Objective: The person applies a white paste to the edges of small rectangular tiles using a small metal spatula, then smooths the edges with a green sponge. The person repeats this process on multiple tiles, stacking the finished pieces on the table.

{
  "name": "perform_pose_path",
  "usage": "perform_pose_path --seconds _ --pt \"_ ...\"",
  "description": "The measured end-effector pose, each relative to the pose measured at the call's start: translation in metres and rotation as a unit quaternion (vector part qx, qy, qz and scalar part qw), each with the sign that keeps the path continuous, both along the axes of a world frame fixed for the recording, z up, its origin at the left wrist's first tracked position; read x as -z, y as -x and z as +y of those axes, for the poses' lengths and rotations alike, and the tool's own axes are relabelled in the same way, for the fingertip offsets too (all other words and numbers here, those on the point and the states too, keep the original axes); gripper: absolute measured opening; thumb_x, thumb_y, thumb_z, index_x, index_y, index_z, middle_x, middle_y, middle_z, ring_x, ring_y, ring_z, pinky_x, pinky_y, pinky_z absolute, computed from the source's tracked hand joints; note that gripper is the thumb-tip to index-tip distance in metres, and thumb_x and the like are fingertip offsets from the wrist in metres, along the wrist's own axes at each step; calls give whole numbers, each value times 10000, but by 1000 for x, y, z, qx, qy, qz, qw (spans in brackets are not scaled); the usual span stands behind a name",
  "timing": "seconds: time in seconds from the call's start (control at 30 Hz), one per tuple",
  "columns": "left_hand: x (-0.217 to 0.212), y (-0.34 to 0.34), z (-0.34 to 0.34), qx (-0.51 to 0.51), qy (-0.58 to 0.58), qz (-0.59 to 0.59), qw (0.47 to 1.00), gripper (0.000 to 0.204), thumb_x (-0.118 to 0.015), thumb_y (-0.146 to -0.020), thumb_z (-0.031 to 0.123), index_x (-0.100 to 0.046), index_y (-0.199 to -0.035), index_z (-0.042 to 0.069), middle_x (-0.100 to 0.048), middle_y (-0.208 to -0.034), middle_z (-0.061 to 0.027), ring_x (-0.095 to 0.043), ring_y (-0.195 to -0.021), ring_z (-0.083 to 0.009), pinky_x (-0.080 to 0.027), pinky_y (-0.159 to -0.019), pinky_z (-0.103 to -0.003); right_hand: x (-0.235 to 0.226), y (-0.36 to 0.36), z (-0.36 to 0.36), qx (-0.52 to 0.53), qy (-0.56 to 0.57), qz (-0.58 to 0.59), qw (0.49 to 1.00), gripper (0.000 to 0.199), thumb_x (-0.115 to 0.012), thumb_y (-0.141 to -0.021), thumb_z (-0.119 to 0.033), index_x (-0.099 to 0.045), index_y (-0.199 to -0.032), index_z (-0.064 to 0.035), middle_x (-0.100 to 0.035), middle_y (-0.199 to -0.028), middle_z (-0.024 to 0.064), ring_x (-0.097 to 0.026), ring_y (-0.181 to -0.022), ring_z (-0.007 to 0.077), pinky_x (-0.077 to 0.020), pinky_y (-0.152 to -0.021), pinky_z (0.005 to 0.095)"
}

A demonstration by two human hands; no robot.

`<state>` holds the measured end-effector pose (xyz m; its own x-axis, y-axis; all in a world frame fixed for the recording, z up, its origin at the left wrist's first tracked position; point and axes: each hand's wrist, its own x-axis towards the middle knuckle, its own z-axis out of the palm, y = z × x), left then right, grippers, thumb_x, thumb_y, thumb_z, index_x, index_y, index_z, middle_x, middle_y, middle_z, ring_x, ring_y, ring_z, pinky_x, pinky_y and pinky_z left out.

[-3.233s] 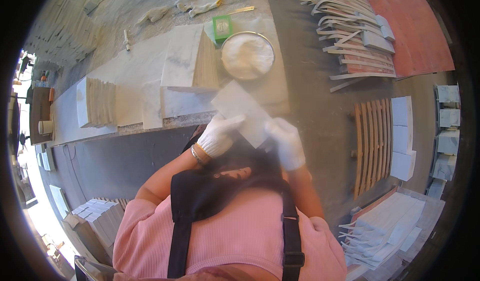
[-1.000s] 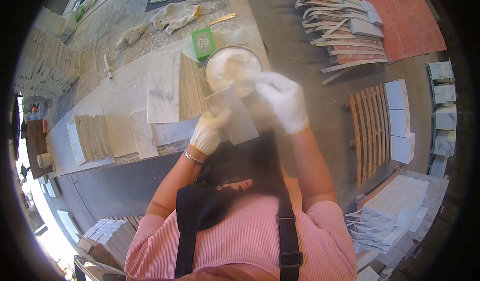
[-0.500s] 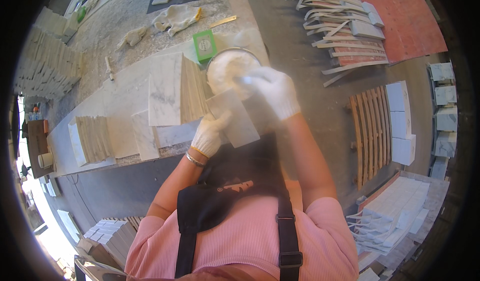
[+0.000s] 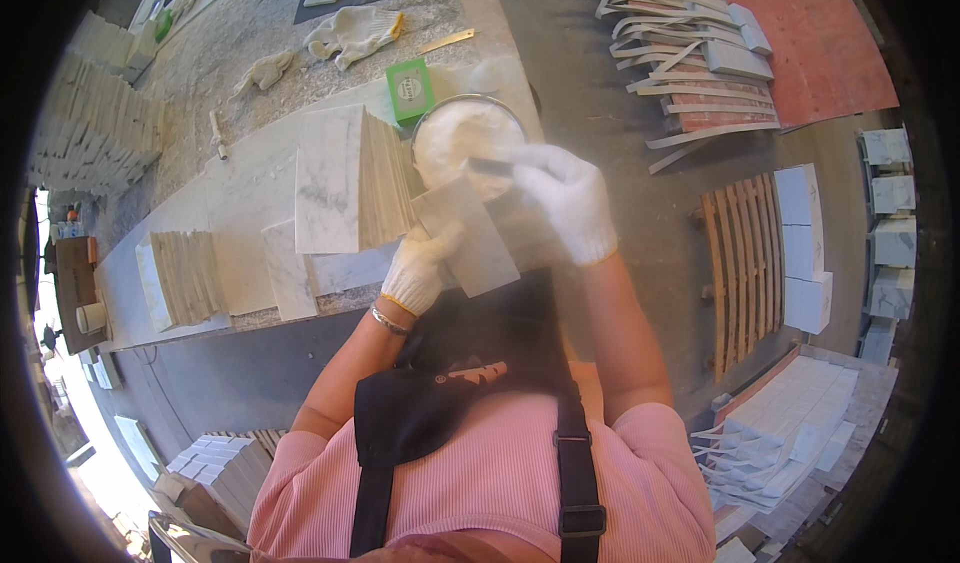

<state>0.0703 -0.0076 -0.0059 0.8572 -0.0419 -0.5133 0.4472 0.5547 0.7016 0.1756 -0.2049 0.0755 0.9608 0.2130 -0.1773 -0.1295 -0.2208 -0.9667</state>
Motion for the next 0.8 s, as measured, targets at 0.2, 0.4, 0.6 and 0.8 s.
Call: perform_pose_path --seconds 0.2,0.4,0.6,0.8 --pt "2 1 0 1 13 -13 1000 360 -666 -1039 128 -632 -1378 11 -714 -1266 -46 -666 -1118 -160 -524 -995 -330 8 4 2 0 26 -125 992 203 -739 -960 -60 -791 -1155 -41 -778 -1005 32 -648 -721 50 -479 -593 212" --pt "-2 0 0 -1 17 -20 1000 424 -690 -1024 175 -595 -1387 -22 -700 -1263 -74 -674 -1103 -165 -552 -965 -342 10 7 -2 22 21 -84 996 205 -748 -956 -82 -787 -1152 -40 -765 -947 25 -639 -692 51 -468 -575 209" --pt "2 1 0 1 3 -38 999 437 -682 -1028 172 -590 -1406 -28 -696 -1281 -79 -662 -1126 -163 -538 -989 -338 10 12 3 32 -14 14 999 223 -751 -951 -129 -785 -1156 -48 -755 -888 20 -643 -657 63 -444 -556 204" --pt "5 2 0 1 11 -37 999 438 -681 -1028 174 -592 -1407 -28 -688 -1306 -78 -652 -1146 -162 -524 -1007 -330 10 14 -1 34 13 -3 999 223 -747 -946 -123 -785 -1151 -43 -755 -876 23 -636 -643 66 -451 -557 210"
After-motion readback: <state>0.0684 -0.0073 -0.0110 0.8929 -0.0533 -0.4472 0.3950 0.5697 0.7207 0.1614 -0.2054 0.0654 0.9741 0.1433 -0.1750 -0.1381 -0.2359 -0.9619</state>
